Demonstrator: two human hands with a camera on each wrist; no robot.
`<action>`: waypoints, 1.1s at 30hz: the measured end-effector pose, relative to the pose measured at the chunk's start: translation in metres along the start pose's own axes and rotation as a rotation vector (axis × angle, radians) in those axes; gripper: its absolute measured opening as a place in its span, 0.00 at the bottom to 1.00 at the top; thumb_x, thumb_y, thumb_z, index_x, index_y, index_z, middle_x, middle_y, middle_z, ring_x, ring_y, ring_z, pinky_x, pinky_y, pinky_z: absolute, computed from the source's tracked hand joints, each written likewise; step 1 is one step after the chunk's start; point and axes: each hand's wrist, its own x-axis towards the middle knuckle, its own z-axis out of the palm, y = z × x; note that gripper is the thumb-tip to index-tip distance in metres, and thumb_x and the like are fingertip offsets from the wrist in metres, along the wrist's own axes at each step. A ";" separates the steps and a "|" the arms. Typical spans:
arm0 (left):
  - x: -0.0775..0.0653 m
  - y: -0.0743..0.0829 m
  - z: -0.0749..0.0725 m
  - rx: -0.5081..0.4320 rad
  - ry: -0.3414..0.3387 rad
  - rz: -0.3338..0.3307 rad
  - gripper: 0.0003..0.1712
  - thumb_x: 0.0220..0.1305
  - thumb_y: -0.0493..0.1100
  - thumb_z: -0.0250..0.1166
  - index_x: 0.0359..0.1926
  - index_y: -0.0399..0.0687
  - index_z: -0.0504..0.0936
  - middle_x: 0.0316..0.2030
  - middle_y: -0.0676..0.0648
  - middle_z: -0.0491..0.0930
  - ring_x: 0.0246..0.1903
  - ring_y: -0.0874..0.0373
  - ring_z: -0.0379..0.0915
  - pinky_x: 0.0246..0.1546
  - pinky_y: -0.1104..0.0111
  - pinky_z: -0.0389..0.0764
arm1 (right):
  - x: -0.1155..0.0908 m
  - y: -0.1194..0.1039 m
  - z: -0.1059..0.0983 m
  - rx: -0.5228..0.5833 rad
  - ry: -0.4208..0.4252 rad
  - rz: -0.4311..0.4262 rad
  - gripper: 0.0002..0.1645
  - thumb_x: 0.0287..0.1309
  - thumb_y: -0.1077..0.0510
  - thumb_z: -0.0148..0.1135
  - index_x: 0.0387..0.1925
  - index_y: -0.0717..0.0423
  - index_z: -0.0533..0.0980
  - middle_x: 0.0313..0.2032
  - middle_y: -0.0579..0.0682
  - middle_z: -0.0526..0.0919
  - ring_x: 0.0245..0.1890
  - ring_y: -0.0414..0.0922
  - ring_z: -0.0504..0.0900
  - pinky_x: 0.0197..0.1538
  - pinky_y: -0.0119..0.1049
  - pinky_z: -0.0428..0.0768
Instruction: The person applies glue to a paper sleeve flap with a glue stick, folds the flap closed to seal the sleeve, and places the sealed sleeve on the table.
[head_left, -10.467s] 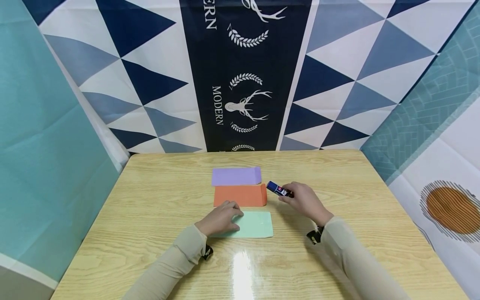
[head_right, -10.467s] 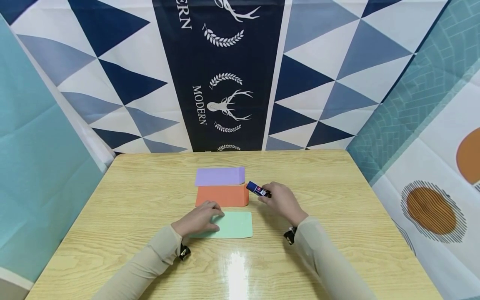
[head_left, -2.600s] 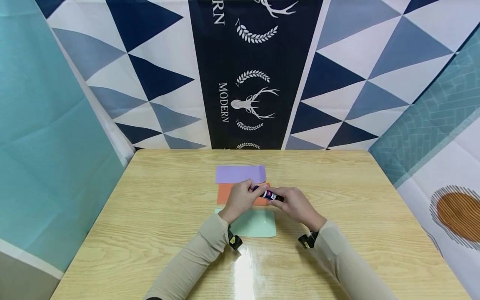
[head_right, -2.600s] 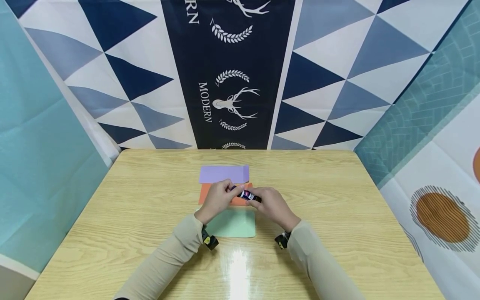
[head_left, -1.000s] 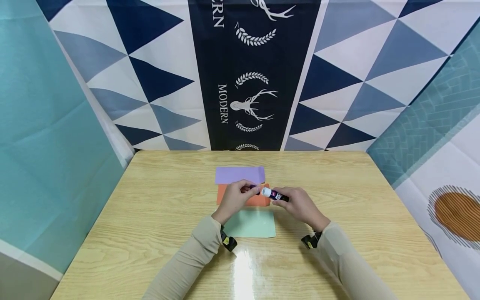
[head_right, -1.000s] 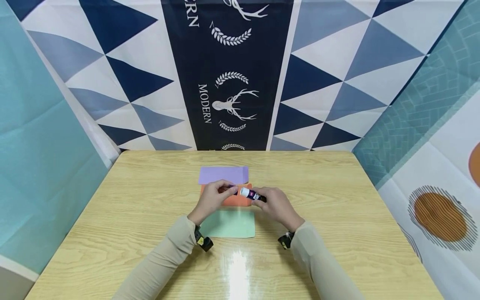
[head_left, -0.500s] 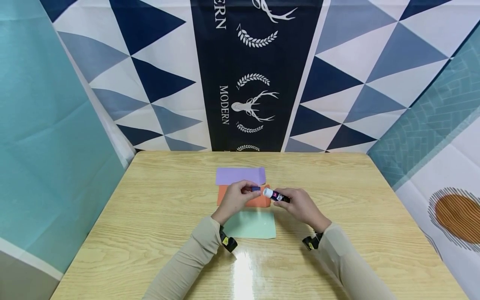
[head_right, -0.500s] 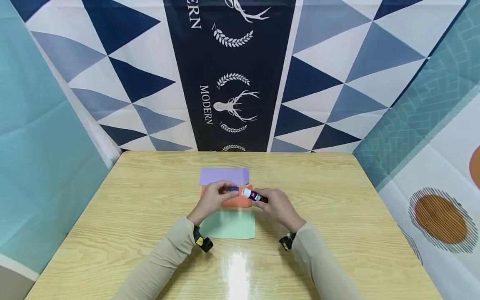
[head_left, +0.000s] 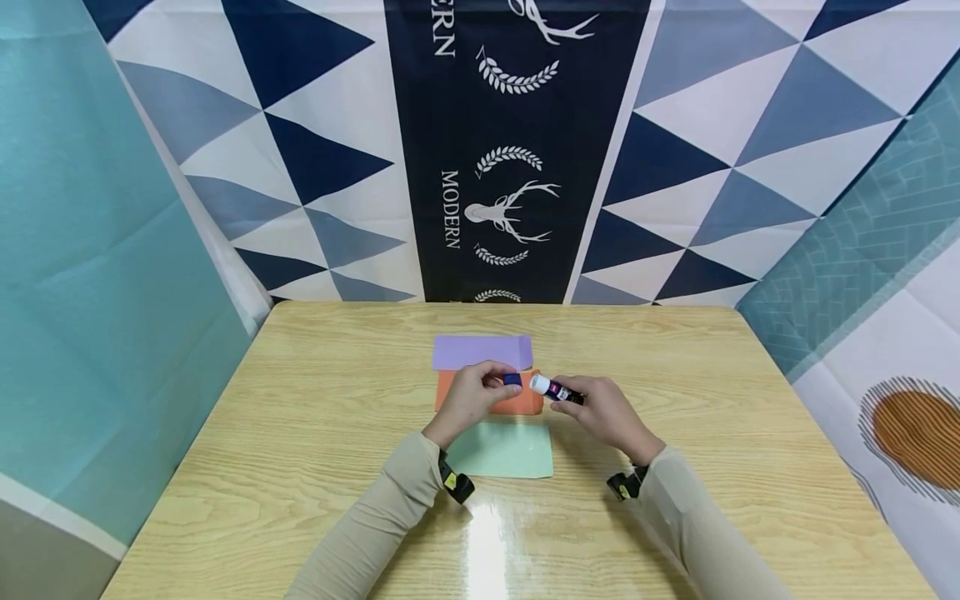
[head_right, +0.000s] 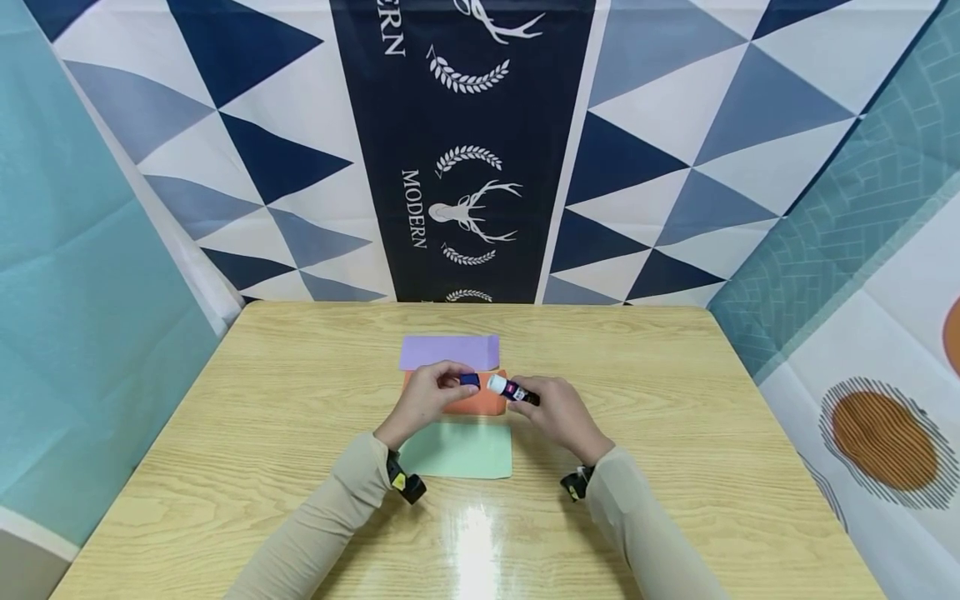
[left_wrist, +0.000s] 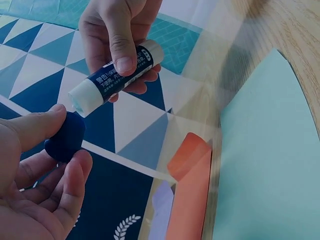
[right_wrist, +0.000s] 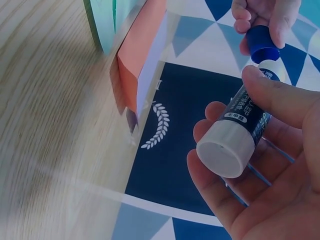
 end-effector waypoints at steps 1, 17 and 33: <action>0.001 0.000 0.000 0.005 0.002 -0.002 0.18 0.59 0.46 0.71 0.48 0.43 0.83 0.39 0.45 0.84 0.34 0.60 0.75 0.34 0.72 0.78 | 0.000 0.000 -0.001 -0.001 0.001 0.008 0.22 0.57 0.57 0.69 0.52 0.63 0.80 0.44 0.59 0.87 0.29 0.40 0.78 0.31 0.30 0.76; 0.013 -0.001 0.015 0.065 -0.030 -0.032 0.19 0.64 0.44 0.67 0.55 0.44 0.80 0.49 0.44 0.83 0.46 0.53 0.79 0.47 0.65 0.81 | -0.008 0.013 -0.007 -0.010 0.082 0.078 0.23 0.56 0.58 0.69 0.52 0.65 0.80 0.42 0.62 0.87 0.30 0.43 0.78 0.31 0.33 0.74; 0.031 -0.010 0.047 0.130 -0.092 -0.061 0.16 0.60 0.44 0.70 0.46 0.41 0.83 0.38 0.48 0.83 0.33 0.64 0.76 0.34 0.77 0.77 | -0.012 0.019 -0.009 0.007 0.129 0.104 0.24 0.56 0.58 0.70 0.52 0.66 0.79 0.42 0.65 0.86 0.32 0.48 0.81 0.33 0.38 0.78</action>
